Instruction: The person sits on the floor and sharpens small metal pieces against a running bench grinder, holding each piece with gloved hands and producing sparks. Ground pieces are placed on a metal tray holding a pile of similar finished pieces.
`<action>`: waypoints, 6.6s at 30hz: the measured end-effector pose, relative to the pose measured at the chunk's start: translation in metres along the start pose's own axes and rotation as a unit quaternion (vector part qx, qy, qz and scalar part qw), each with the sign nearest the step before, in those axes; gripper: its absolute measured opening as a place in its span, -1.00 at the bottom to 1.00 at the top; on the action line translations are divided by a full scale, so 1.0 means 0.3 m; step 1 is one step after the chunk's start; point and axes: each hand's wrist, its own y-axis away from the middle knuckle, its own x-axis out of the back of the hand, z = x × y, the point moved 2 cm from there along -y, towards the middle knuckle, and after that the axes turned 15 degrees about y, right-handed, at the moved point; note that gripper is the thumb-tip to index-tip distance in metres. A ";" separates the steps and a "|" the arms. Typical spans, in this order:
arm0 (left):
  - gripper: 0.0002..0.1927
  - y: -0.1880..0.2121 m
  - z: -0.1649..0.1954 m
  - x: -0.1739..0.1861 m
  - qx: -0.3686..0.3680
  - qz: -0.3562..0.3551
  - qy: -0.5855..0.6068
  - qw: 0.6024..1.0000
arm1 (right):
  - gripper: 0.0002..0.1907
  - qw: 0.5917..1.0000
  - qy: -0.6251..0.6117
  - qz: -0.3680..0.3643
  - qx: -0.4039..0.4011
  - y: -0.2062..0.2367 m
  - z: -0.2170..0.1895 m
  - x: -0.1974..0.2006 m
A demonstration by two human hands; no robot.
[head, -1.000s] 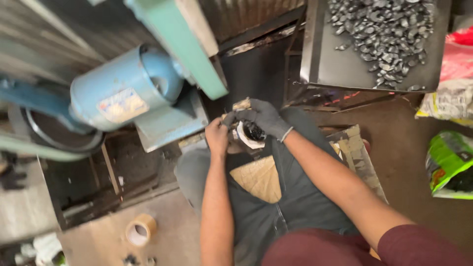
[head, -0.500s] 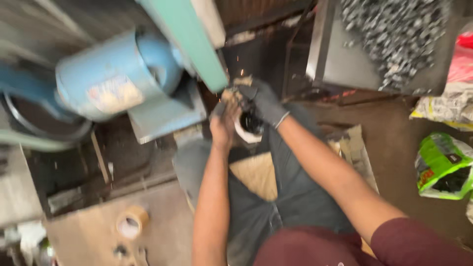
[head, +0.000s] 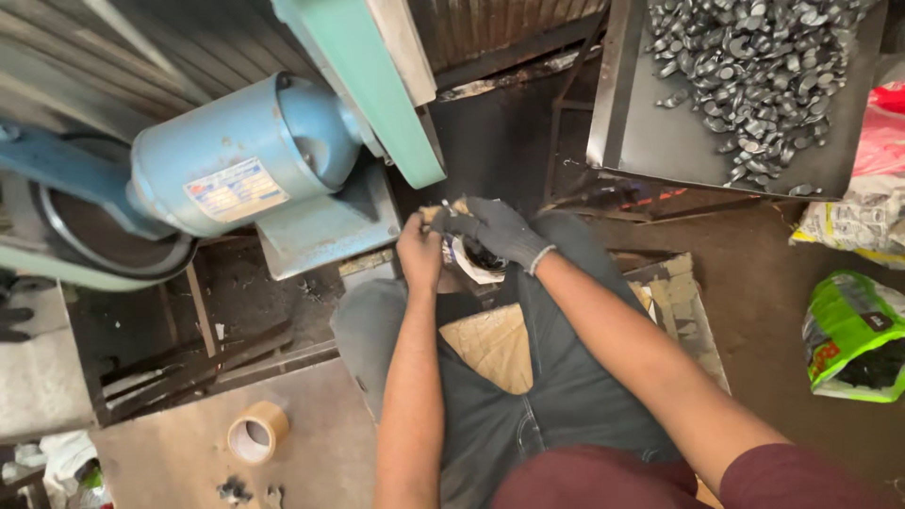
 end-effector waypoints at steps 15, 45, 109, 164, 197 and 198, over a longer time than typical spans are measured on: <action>-0.75 -0.016 0.019 -0.031 0.048 0.029 0.221 0.974 | -0.73 0.988 -0.150 0.032 0.013 -0.043 -0.035 -0.004; -0.47 0.048 -0.022 -0.014 0.248 -0.157 0.364 0.884 | -0.71 0.963 -0.190 0.171 0.090 -0.003 0.079 0.166; -0.61 0.042 -0.071 0.019 0.233 -0.056 0.224 0.945 | -0.72 0.968 0.032 0.105 0.225 0.022 -0.062 -0.014; -0.28 0.020 -0.051 -0.133 0.238 -0.119 0.590 0.762 | -0.84 0.846 -0.521 0.052 -0.096 -0.149 0.020 -0.044; -0.77 -0.053 0.003 -0.031 0.018 0.051 0.137 0.989 | -0.67 0.994 -0.061 0.089 0.036 -0.065 -0.051 -0.011; -0.74 -0.041 -0.003 -0.031 -0.001 0.052 0.115 0.992 | -0.67 0.989 -0.033 0.116 0.089 -0.053 -0.059 -0.001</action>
